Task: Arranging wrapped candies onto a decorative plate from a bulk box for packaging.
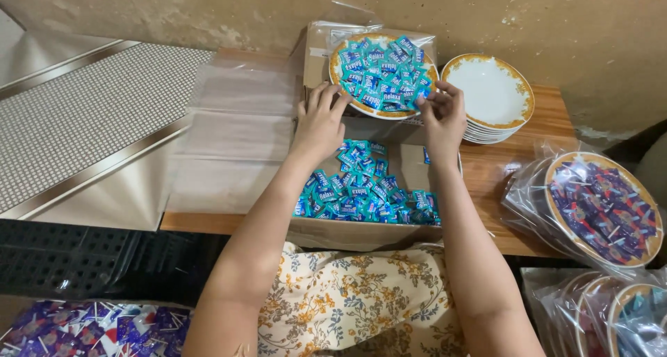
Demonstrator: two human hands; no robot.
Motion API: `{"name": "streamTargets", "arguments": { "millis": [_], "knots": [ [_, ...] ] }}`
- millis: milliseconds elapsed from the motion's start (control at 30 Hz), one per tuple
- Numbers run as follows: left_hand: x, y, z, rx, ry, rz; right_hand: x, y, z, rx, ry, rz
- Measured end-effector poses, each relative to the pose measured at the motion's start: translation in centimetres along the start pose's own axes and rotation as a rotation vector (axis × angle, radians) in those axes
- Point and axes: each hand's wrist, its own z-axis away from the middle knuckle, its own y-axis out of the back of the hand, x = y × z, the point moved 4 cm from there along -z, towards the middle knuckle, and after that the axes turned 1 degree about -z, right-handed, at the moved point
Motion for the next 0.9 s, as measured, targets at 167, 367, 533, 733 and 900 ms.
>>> {"name": "streamTargets", "arguments": {
  "millis": [167,367,533,733,900],
  "knots": [
    [-1.4,-0.9,0.3,0.034,0.049,-0.019,3.0,0.0,-1.9,0.076,0.032,0.158],
    [-3.6,-7.2,1.7,-0.316,0.09,0.037,7.5,3.2,-1.0,0.11,-0.041,0.336],
    [-2.5,-10.2,4.1,-0.566,0.089,0.028,9.7,4.5,1.1,-0.085,-0.199,0.455],
    [1.1,-8.6,5.2,-0.59,0.002,-0.063,1.6,2.7,0.4,-0.089,0.137,0.551],
    [3.6,-6.7,5.9,-0.447,-0.185,-0.005,-3.3,-1.1,0.6,-0.418,-0.05,0.814]
  ]
}}
